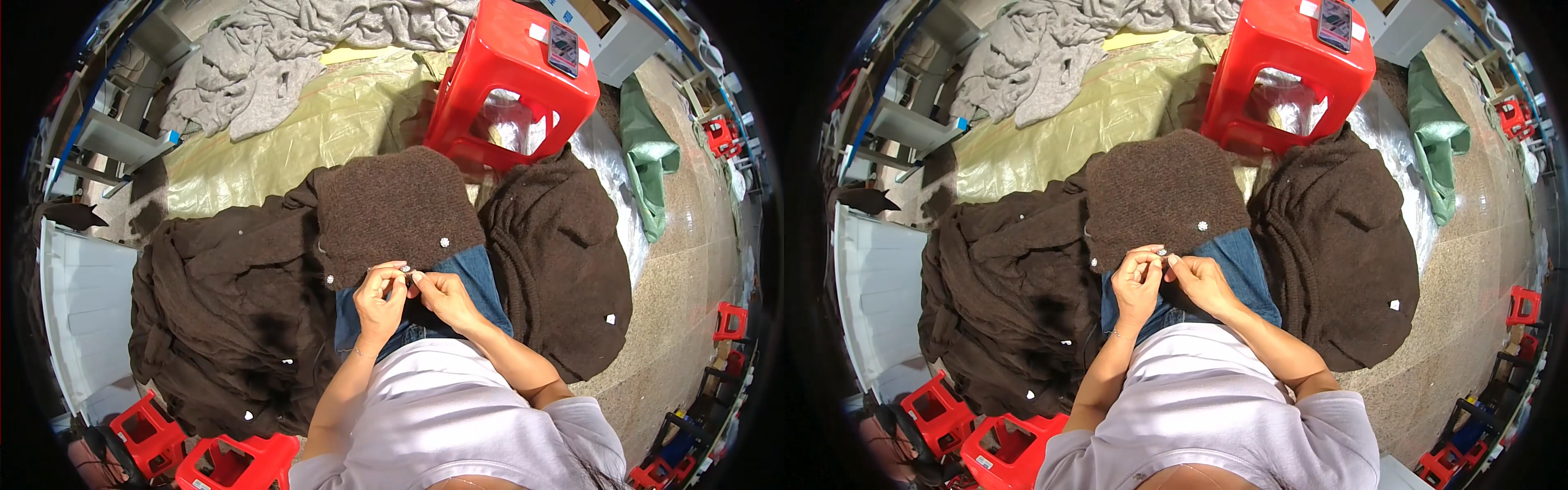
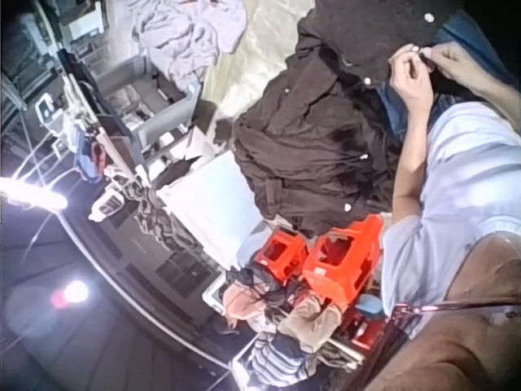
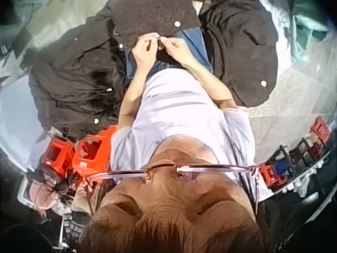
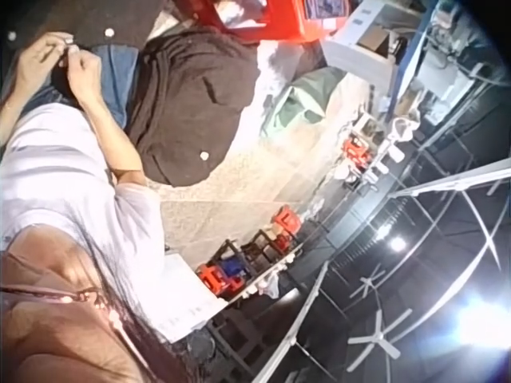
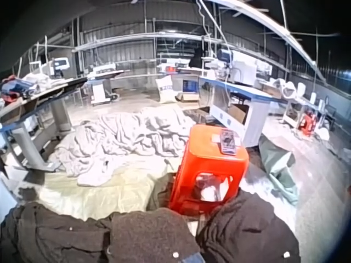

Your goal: Buttoning small pieces of brown fabric in a production environment.

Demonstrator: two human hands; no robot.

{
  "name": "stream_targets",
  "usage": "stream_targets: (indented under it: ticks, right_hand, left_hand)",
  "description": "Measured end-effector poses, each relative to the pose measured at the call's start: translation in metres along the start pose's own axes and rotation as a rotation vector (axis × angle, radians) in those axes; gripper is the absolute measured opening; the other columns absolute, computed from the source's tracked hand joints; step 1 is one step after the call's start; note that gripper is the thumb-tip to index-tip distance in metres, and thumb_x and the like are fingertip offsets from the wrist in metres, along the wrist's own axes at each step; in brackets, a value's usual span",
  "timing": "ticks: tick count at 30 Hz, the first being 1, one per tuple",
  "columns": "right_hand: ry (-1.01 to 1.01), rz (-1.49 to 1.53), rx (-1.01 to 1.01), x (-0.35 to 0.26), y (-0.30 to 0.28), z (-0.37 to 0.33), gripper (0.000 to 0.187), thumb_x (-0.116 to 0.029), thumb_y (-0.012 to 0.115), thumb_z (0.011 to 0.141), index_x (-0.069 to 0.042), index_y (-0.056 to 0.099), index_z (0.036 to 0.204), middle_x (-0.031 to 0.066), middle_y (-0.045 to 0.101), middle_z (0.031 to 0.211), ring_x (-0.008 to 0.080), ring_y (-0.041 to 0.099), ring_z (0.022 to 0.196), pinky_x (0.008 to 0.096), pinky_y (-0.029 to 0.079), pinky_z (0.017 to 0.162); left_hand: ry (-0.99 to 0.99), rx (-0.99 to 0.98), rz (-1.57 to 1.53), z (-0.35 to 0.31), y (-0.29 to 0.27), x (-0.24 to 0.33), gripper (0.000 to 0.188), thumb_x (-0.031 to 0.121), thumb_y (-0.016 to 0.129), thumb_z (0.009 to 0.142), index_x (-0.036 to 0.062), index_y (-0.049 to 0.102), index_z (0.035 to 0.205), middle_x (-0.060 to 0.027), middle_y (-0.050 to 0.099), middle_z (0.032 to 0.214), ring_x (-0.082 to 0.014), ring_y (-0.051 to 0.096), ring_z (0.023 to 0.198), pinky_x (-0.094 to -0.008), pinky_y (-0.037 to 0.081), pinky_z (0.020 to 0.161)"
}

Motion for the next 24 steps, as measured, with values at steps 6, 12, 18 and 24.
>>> stream_targets:
  ticks: [6, 12, 18, 24]
  right_hand:
    - [-0.024, -0.012, 0.032, -0.002, 0.001, 0.002, 0.04, -0.032, 0.054, 0.099, 0.0, 0.07, 0.08, -0.0015, 0.048, 0.052, 0.0062, 0.042, 0.05, 0.0274, 0.032, 0.046]
    - [0.023, 0.039, 0.068, -0.008, -0.004, -0.003, 0.04, -0.032, 0.057, 0.098, 0.0, 0.069, 0.078, -0.0039, 0.048, 0.053, 0.0045, 0.04, 0.049, 0.026, 0.03, 0.044]
    - [0.087, -0.12, -0.029, -0.004, -0.009, -0.016, 0.048, -0.039, 0.053, 0.099, 0.001, 0.07, 0.078, -0.0005, 0.05, 0.052, 0.0067, 0.043, 0.049, 0.0251, 0.033, 0.047]
    - [-0.09, -0.02, -0.005, -0.013, 0.0, -0.011, 0.027, -0.025, 0.062, 0.096, -0.001, 0.069, 0.089, -0.0019, 0.056, 0.064, 0.0039, 0.046, 0.057, 0.0212, 0.035, 0.052]
  left_hand:
    - [0.007, -0.017, 0.022, 0.0, -0.002, 0.0, 0.009, -0.011, 0.056, 0.089, -0.0049, 0.058, 0.096, -0.0138, 0.063, 0.116, -0.0093, 0.063, 0.085, -0.0216, 0.052, 0.072]
    - [0.192, -0.022, 0.266, -0.007, -0.004, 0.024, 0.007, -0.008, 0.061, 0.084, -0.0012, 0.062, 0.083, -0.0121, 0.066, 0.099, -0.0148, 0.065, 0.08, -0.0243, 0.052, 0.068]
    - [0.18, -0.187, 0.604, -0.055, -0.038, 0.003, 0.01, -0.004, 0.07, 0.081, 0.0001, 0.061, 0.077, -0.0074, 0.06, 0.077, -0.0131, 0.045, 0.053, -0.0273, 0.038, 0.047]
    - [0.265, 0.331, 0.528, -0.027, -0.056, 0.025, 0.012, -0.004, 0.068, 0.084, 0.0004, 0.067, 0.095, -0.0074, 0.062, 0.092, -0.0105, 0.05, 0.064, -0.0242, 0.043, 0.057]
Point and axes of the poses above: each hand's wrist, its own z-axis towards the middle knuckle, its own y-axis out of the palm, x = y × z, the point moved 4 cm from there along z, towards the middle knuckle
